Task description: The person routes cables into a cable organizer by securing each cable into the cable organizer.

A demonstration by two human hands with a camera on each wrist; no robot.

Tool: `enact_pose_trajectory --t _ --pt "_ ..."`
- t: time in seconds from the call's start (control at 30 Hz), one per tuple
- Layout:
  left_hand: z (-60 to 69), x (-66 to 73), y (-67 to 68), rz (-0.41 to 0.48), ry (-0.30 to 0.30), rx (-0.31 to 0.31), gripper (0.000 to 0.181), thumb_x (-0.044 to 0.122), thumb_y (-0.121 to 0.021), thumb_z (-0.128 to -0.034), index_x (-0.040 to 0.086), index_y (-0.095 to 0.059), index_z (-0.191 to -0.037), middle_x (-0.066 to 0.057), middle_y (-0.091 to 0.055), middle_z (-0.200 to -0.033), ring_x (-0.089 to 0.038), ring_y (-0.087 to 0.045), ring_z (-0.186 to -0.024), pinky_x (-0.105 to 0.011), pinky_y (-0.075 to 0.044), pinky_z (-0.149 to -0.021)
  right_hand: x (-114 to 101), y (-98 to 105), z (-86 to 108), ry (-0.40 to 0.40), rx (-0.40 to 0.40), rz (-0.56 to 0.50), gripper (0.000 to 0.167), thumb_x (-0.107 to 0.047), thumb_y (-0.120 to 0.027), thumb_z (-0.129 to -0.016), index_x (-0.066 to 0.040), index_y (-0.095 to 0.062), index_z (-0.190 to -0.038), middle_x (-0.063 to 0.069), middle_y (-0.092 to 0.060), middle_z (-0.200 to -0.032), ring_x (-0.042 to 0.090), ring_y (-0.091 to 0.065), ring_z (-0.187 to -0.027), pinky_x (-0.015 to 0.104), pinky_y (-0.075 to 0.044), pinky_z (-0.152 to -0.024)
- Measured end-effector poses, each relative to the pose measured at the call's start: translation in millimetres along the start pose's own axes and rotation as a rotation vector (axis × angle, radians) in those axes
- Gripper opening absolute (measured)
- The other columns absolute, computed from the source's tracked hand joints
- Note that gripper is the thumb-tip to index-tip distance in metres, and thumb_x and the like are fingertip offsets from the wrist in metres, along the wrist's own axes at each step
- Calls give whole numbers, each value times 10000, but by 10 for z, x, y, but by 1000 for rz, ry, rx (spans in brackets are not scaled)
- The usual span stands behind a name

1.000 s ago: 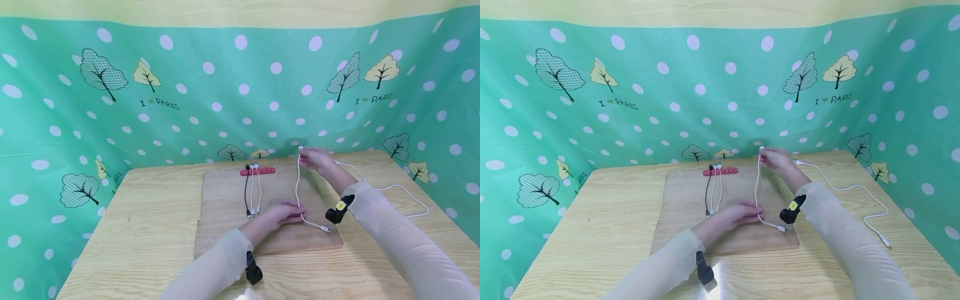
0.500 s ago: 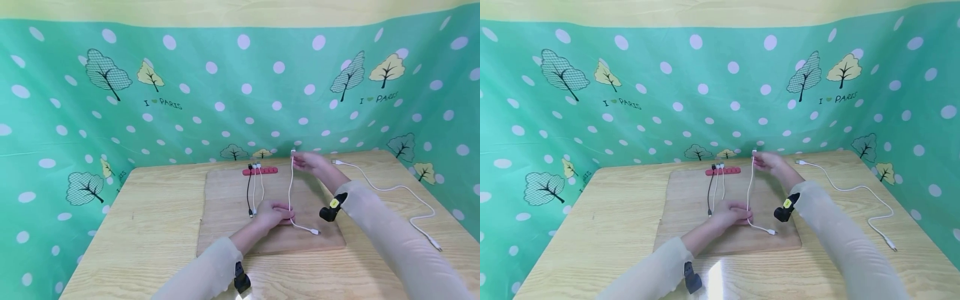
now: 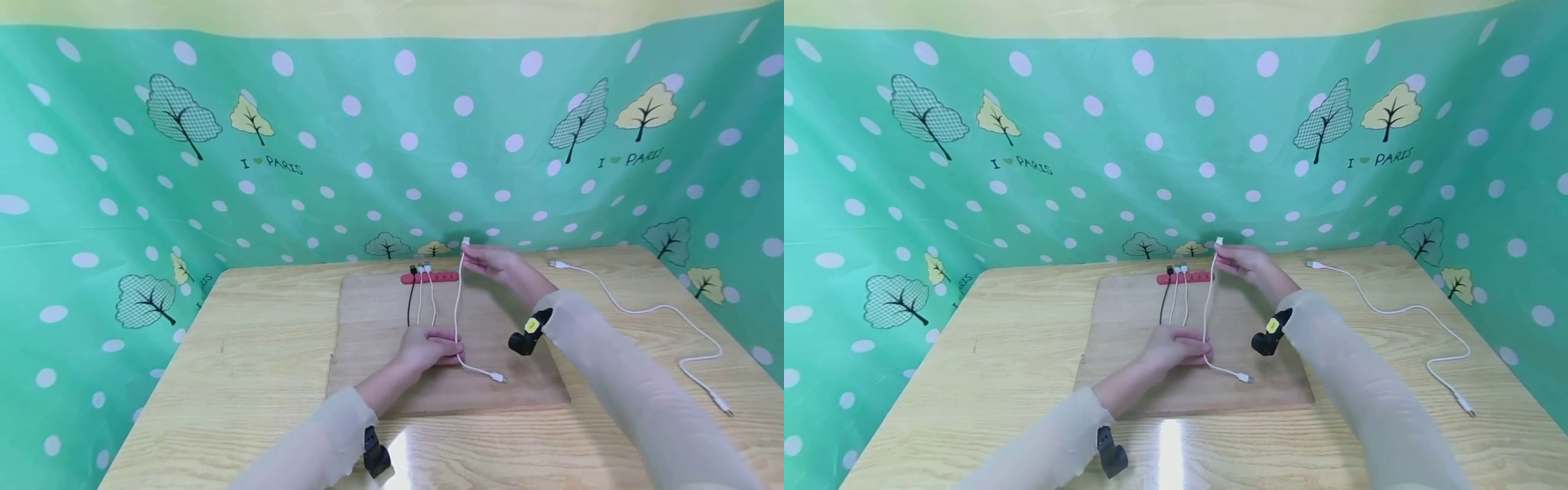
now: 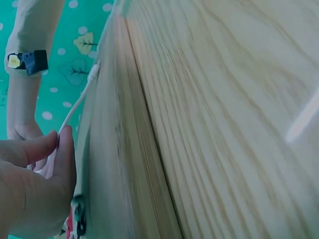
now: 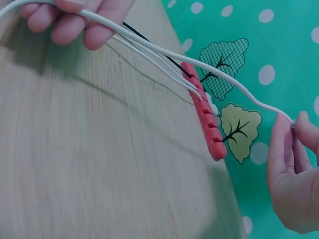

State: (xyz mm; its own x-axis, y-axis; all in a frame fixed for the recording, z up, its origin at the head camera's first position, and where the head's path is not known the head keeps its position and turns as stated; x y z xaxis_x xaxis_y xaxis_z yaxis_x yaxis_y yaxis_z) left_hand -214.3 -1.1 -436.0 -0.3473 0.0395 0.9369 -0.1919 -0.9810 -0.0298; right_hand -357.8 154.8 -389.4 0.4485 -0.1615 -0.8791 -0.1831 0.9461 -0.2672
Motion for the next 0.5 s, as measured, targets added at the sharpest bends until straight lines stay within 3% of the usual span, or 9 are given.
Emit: enact_pose_trajectory --t 0.07,0.17,0.37,0.5 --pt "6 10 55 -17 -1 14 237 -49 -713 -794 -74 -687 -1028 -235 -731 -947 -240 -748 -822 -276 -615 -730 -8 -30 -17 5 2 9 344 -87 -545 -962 -64 -547 -1306 -16 -705 -790 74 -692 -742 196 -551 -911" --pt "14 25 123 -34 3 32 245 -53 -723 -783 -74 -690 -1025 -237 -732 -940 -234 -749 -800 -274 -617 -714 -39 -58 -45 31 42 59 509 -72 -571 -947 10 -390 -1415 -34 -708 -780 68 -696 -730 251 -495 -1014" --pt "17 65 223 -59 24 33 245 -62 -720 -781 -68 -691 -1024 -234 -733 -937 -187 -741 -735 -270 -617 -693 -108 -90 -133 141 138 146 485 -30 -638 -895 76 -468 -1336 -50 -722 -742 81 -711 -675 361 -479 -1033" --pt "26 71 251 -60 40 19 235 -73 -713 -779 -79 -686 -1012 -241 -730 -931 -183 -737 -721 -270 -617 -690 -50 -70 -192 124 198 176 464 -23 -660 -876 55 -511 -1309 121 -724 -977 84 -710 -661 393 -460 -1064"
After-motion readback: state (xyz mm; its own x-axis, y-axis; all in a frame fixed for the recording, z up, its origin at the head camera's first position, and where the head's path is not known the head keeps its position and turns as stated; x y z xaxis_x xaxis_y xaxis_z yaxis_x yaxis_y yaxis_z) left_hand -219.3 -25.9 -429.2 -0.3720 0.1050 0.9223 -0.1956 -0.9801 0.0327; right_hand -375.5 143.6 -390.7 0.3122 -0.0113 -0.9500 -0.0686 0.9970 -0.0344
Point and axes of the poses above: each hand's wrist, its own z-axis away from the middle knuckle, its own y-axis out of the back of the hand, x = y × z, the point moved 6 cm from there along -z, towards the middle knuckle
